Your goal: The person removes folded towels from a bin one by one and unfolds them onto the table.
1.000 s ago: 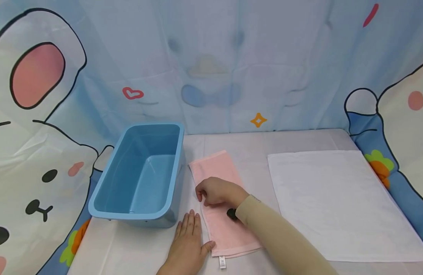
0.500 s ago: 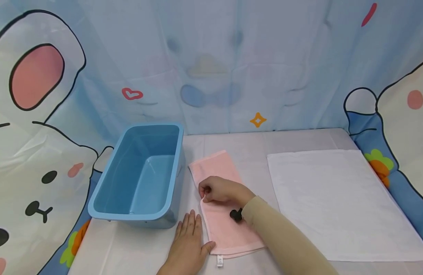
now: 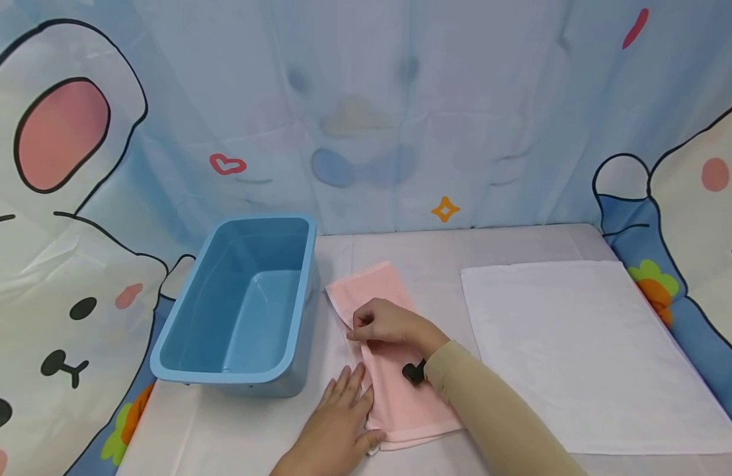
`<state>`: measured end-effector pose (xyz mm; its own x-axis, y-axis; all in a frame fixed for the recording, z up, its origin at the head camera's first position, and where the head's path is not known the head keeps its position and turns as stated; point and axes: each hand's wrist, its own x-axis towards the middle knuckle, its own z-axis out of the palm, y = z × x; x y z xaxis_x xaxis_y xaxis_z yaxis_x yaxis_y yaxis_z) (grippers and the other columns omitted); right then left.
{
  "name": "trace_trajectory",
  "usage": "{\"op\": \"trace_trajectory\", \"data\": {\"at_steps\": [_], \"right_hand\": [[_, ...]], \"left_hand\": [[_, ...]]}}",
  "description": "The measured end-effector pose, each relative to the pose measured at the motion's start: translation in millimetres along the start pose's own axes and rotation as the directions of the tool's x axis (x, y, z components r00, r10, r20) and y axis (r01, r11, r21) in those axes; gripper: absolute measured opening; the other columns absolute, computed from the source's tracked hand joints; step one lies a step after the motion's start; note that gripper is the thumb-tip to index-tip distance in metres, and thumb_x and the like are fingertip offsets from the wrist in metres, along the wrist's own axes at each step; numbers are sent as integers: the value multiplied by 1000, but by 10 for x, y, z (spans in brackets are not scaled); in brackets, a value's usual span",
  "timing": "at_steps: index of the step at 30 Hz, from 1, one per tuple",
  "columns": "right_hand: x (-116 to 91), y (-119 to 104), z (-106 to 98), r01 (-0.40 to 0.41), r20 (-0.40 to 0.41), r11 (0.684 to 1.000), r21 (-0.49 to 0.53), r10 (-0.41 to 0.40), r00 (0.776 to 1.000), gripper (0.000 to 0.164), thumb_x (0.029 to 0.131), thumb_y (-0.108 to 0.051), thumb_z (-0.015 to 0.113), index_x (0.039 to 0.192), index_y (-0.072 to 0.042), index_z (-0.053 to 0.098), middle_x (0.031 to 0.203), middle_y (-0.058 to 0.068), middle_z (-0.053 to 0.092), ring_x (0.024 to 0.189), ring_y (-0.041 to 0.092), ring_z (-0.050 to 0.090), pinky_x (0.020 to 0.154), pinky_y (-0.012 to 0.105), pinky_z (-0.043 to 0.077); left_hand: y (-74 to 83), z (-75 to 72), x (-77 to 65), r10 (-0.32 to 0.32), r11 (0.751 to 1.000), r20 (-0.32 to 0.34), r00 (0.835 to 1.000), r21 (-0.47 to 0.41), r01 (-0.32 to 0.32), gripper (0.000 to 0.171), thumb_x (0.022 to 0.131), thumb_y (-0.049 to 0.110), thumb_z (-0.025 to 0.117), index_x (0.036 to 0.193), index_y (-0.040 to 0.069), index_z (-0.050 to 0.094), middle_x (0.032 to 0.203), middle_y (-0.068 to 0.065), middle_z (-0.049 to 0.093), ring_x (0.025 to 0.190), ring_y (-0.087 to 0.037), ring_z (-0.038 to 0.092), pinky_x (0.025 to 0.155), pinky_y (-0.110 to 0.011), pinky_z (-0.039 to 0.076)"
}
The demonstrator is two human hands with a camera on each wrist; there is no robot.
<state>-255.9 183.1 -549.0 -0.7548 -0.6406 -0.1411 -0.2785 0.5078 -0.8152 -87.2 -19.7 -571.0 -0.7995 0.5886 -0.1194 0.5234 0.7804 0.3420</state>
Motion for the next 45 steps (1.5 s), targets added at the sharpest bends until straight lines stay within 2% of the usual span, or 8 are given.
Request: {"op": "trace_trajectory", "data": {"at_steps": [3,6,13,19,24,27,34,45], "right_hand": [[-9,-6,12,-23,-73,999,-33,21,997,29,90,-29,86,73,-19,64,65,-8,56,63,7,51,62,24,44],[-39,-33,4,-36,-118,998,-51,30,993,27,84,-19,89,76,-19,63,68,-8,54,65,8,50,61,25,43],[-176,-26,-102,-49,-130,998,-27,45,990,17,92,-4,73,86,-17,64,75,-2,51,61,10,43,59,26,40],[-297,3,-245,-56,-113,998,-23,53,992,16,98,-3,67,99,-16,76,100,3,67,82,17,53,71,30,49],[-399,31,-347,-83,-115,996,-23,80,990,26,100,-1,65,116,-14,80,120,7,75,98,20,64,82,33,55],[-461,45,-393,-102,-132,995,-16,99,986,28,100,-1,66,121,-14,80,127,10,75,96,17,65,79,31,55],[-635,92,-486,-149,-154,983,109,165,974,34,100,2,63,130,-8,76,139,21,68,63,11,53,59,28,54],[-904,193,-674,-193,-196,972,131,216,956,46,100,1,60,144,-10,68,140,21,62,63,9,47,60,28,50]], "left_hand": [[0,8,35,35,999,29,999,1,-35,81,105,73,43,166,20,44,182,-13,15,168,-39,16,131,-61,27],[10,16,69,58,998,57,997,13,-58,84,103,74,47,167,20,41,182,-12,12,169,-37,14,132,-60,27],[52,42,119,68,996,68,995,57,-72,93,98,75,59,169,19,37,183,-9,10,170,-33,11,132,-60,27],[79,46,134,67,992,60,996,101,-72,83,101,71,57,169,30,36,183,-5,13,170,-33,13,129,-67,28],[112,65,124,49,989,48,998,137,-55,75,108,63,50,171,28,31,183,-5,15,170,-33,15,129,-65,28],[142,60,126,39,990,43,998,137,-45,69,111,54,47,171,24,32,183,-6,16,170,-33,15,130,-64,28],[157,31,147,38,990,24,999,135,-41,55,111,33,53,165,27,45,180,-6,26,168,-33,24,127,-66,32],[60,-143,58,66,988,30,997,137,-69,51,112,32,49,162,21,51,177,-6,34,165,-31,33,128,-61,34]]}}
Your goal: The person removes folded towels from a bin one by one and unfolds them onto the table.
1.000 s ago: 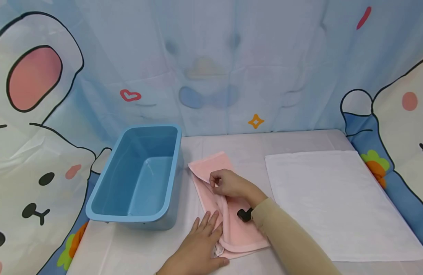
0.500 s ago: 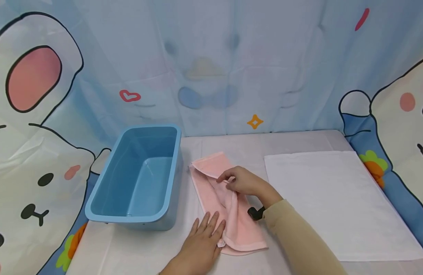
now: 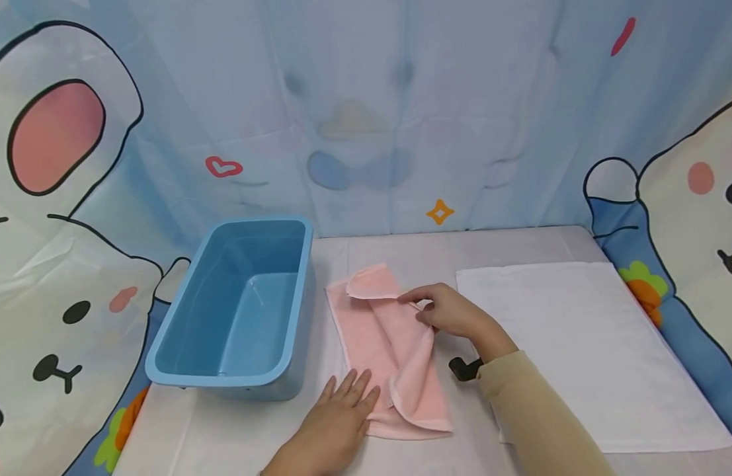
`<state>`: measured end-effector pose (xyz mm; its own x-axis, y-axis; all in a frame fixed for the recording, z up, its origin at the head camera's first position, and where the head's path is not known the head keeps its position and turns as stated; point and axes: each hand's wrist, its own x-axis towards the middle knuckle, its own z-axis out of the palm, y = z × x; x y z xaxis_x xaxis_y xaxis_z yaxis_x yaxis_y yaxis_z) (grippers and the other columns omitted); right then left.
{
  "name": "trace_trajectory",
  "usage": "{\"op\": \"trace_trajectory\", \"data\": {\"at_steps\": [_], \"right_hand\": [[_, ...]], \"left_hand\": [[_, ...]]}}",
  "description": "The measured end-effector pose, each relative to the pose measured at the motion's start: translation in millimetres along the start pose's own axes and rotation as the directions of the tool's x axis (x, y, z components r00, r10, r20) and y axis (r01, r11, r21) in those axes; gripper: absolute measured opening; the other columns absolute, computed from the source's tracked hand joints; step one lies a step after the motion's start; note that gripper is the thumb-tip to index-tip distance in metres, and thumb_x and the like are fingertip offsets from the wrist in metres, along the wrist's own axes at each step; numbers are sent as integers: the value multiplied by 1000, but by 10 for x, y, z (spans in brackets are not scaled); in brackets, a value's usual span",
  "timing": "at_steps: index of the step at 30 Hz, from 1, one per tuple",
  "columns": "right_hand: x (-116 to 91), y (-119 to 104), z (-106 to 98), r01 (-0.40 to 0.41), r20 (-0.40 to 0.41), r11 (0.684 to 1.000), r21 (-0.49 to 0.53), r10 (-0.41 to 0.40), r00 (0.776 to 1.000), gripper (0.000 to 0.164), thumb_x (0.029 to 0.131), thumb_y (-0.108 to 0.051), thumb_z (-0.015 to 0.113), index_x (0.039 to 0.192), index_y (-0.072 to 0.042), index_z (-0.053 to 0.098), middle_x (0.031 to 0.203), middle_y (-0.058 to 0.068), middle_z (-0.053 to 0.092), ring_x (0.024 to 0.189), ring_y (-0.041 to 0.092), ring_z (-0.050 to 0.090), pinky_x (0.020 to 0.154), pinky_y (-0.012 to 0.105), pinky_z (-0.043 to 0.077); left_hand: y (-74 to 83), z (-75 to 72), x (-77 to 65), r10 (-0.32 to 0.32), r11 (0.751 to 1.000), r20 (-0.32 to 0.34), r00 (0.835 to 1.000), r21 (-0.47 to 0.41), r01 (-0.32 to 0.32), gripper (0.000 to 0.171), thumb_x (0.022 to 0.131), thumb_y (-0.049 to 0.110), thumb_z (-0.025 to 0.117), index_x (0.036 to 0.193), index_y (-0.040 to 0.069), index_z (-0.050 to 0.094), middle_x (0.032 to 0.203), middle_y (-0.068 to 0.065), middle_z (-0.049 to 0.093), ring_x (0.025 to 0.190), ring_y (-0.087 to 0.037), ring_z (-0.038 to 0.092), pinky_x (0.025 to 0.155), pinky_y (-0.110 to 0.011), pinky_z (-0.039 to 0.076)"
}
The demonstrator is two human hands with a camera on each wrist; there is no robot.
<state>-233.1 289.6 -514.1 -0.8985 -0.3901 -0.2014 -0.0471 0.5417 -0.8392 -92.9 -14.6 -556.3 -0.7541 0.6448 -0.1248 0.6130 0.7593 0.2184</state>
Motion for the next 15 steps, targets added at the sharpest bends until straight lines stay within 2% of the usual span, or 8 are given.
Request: {"op": "trace_trajectory", "data": {"at_steps": [3,8,15], "right_hand": [[-47,57,-39,-3,-14,1000,-11,2,1000,49,99,1,60,146,-11,67,139,20,62,65,10,50,60,29,51],[-125,140,-85,-18,-37,1000,-20,17,999,54,99,2,60,151,-13,63,153,23,58,73,13,63,64,32,57],[-267,241,-166,-43,-34,999,-17,42,999,62,96,5,58,155,-13,59,155,23,56,73,12,62,68,28,56]], "left_hand": [[-40,-20,-36,14,1000,-2,1000,18,-14,51,111,30,50,161,17,53,175,-7,38,163,-31,36,127,-60,35],[-110,-8,-74,36,998,6,999,51,-37,51,111,28,51,160,12,53,174,-8,41,163,-32,37,127,-60,37],[-181,-47,-156,35,997,-1,999,62,-35,52,110,26,52,158,8,54,172,-9,42,162,-34,39,126,-59,38]]}}
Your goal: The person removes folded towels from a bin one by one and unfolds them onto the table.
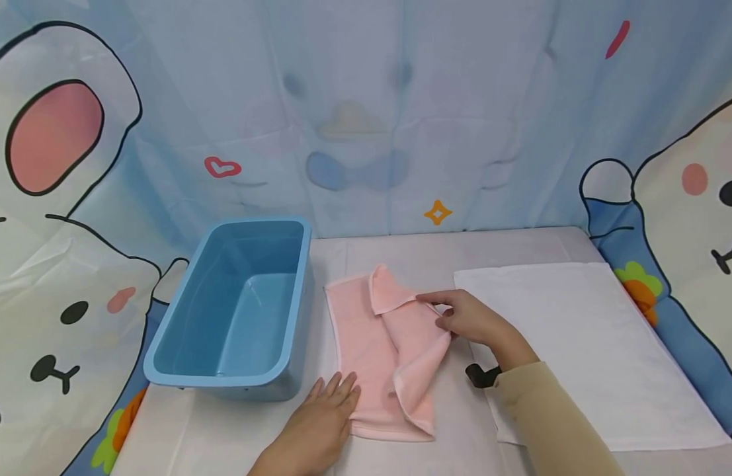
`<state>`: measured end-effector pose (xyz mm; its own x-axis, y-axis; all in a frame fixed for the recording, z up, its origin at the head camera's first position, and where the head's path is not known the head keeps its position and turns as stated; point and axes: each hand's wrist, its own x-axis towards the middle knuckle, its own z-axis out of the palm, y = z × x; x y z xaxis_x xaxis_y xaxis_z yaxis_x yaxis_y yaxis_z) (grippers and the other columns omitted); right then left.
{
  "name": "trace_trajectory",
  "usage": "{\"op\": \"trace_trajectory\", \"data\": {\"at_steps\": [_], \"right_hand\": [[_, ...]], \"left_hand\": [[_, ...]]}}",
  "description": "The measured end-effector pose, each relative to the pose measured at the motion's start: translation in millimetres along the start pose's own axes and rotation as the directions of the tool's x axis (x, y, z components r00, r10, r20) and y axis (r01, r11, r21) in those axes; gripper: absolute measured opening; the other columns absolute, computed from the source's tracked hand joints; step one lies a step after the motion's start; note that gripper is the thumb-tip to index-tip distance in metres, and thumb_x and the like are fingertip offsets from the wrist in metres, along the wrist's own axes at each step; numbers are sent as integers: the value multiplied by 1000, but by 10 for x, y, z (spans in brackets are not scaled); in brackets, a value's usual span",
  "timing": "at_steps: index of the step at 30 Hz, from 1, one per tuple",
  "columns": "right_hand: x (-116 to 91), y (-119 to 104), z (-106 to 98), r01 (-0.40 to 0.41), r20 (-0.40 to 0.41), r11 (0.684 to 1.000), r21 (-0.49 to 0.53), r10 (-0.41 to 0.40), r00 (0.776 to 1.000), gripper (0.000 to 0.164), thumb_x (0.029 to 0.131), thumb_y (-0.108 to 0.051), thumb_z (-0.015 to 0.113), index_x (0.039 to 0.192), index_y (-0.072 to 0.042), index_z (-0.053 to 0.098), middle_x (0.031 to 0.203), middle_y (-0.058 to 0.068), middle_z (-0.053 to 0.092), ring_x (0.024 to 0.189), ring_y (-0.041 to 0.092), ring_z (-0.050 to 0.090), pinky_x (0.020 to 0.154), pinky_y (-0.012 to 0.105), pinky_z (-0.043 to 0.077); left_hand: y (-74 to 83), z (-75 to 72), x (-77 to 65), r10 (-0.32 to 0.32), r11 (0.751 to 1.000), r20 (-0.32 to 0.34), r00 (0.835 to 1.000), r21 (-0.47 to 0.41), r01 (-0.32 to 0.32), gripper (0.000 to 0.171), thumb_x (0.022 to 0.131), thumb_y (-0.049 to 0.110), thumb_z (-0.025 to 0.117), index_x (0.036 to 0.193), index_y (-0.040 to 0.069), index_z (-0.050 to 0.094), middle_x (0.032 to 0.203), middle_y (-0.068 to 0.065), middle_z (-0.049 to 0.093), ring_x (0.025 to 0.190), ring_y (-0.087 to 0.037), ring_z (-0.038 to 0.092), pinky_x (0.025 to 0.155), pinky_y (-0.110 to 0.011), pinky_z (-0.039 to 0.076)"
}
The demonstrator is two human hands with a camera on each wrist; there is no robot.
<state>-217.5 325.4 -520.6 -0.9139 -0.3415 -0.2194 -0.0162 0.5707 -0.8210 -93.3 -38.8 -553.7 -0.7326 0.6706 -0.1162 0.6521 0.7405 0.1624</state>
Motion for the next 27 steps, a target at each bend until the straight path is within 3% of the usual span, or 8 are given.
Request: {"op": "trace_trajectory", "data": {"at_steps": [7,13,19,27], "right_hand": [[-139,103,-66,-17,-13,1000,-3,17,1000,68,94,7,59,159,-12,54,153,23,56,69,9,57,65,26,53],[-223,173,-95,-49,-22,999,-2,49,999,71,94,6,60,162,-10,49,153,25,52,77,13,63,67,28,55],[-284,240,-113,-90,-47,995,-51,87,995,75,92,5,63,163,-12,47,150,24,54,77,15,59,65,26,50],[-383,296,-120,-92,-43,991,-100,88,995,79,90,3,68,164,-9,44,155,30,52,94,23,62,71,30,50]], "left_hand": [[-59,-15,-60,2,1000,-14,1000,7,-2,51,109,23,50,156,4,55,170,-13,45,160,-35,41,124,-59,41],[-106,-57,-120,-23,1000,-25,999,1,23,50,108,21,52,155,3,57,168,-13,48,158,-35,44,123,-57,43],[-166,-83,-192,-21,1000,-49,999,-5,21,49,107,19,54,152,-1,58,166,-16,50,156,-37,47,122,-54,45],[-205,-101,-287,-10,1000,-61,998,17,11,49,101,8,56,148,-7,59,161,-23,54,152,-41,51,119,-52,49]]}}
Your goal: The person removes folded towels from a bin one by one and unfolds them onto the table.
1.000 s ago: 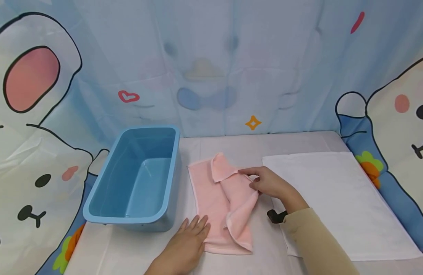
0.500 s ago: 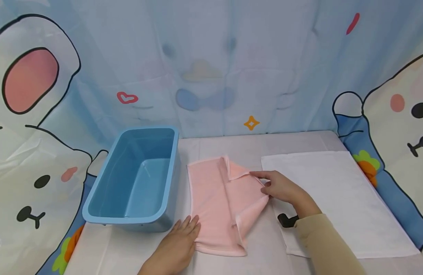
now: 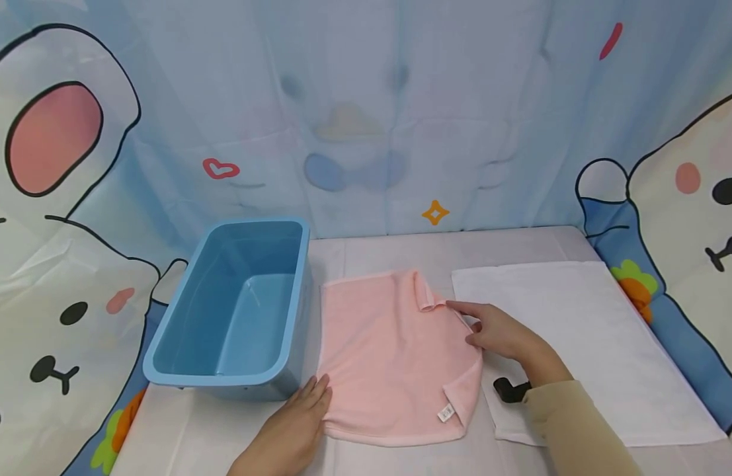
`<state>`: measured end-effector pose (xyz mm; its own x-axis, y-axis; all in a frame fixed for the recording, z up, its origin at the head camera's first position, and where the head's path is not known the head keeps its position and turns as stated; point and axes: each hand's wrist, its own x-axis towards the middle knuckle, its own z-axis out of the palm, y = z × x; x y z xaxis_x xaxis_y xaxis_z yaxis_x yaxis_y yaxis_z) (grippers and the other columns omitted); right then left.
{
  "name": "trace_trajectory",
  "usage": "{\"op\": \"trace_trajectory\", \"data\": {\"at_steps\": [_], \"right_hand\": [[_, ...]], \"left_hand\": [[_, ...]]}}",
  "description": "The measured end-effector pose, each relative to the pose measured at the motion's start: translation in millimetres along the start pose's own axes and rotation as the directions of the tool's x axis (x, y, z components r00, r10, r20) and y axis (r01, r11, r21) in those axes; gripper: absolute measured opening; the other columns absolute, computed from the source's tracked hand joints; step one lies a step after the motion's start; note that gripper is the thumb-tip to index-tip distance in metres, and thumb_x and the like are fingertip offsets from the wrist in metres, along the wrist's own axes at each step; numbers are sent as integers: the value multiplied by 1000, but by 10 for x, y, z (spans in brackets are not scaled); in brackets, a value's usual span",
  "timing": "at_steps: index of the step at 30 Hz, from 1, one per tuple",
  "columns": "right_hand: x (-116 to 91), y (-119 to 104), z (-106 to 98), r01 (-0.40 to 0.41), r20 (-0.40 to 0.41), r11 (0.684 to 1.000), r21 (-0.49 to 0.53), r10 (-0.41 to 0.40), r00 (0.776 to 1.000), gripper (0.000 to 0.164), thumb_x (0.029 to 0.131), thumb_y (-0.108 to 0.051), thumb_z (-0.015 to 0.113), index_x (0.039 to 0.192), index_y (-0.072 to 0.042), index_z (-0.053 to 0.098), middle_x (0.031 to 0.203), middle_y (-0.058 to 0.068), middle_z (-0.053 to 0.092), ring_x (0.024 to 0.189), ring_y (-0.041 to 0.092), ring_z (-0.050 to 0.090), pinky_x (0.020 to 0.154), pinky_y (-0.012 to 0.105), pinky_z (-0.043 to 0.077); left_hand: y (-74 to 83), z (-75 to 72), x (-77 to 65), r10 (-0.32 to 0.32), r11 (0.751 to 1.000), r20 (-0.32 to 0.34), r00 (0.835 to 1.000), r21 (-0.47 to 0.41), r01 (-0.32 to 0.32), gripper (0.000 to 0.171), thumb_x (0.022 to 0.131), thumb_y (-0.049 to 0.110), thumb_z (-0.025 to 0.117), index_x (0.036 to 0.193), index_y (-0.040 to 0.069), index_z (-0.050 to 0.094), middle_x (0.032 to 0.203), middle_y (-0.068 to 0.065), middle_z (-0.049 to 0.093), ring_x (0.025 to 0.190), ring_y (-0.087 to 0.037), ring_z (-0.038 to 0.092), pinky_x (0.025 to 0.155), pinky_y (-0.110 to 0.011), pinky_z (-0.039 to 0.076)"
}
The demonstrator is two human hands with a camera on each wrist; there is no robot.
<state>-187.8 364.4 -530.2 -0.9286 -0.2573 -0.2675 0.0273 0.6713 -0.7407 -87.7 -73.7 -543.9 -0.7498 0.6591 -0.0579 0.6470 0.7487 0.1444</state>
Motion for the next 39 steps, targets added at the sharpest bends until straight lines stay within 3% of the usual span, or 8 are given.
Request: {"op": "trace_trajectory", "data": {"at_steps": [7,15,23,28,31,34,39], "right_hand": [[-75,80,-5,-7,13,1000,-25,7,1000,82,89,3,69,165,-11,43,164,33,43,116,35,64,83,34,53],[-187,131,19,-27,47,999,-36,28,998,85,89,0,73,166,-12,42,164,33,42,113,34,57,84,37,50],[-252,132,50,-38,23,999,19,37,999,86,89,-1,74,167,-10,39,132,21,58,75,16,51,65,28,44],[-245,103,11,-45,-68,999,-26,43,997,79,92,-9,75,164,-7,43,140,22,65,92,17,63,70,26,53],[-232,91,-32,-10,-139,997,-76,-1,990,70,98,-15,73,162,-6,45,156,23,58,110,25,69,80,29,58],[-196,76,-71,7,-183,994,-105,-26,983,64,104,-20,70,161,-5,46,157,24,57,122,35,69,89,39,60],[-66,16,-102,-41,-206,995,-90,22,978,61,107,-25,65,162,-5,45,157,27,56,132,47,62,100,59,59]], "left_hand": [[-9,-30,-71,-49,996,36,998,-75,52,55,95,-2,58,149,-10,56,162,-28,51,152,-43,50,122,-51,47],[-33,-55,-131,-102,984,73,992,-137,111,51,100,-5,55,150,-10,55,164,-28,48,151,-42,52,118,-53,49],[-20,-45,-101,-125,985,53,991,-111,130,54,95,-6,61,149,-11,57,162,-28,51,149,-42,54,117,-51,51],[24,-69,-75,-157,978,77,985,-125,166,61,92,-3,65,152,-8,55,164,-29,48,150,-45,52,119,-54,49],[66,-91,-56,-157,976,82,984,-137,168,61,93,2,65,153,-2,56,165,-28,47,153,-46,48,121,-55,46],[108,-118,-25,-144,978,68,987,-142,152,57,98,12,65,154,2,57,166,-27,46,155,-47,45,122,-57,44],[165,-153,105,-127,981,46,991,-139,132,60,107,32,64,159,6,52,171,-24,39,159,-45,38,124,-59,41]]}}
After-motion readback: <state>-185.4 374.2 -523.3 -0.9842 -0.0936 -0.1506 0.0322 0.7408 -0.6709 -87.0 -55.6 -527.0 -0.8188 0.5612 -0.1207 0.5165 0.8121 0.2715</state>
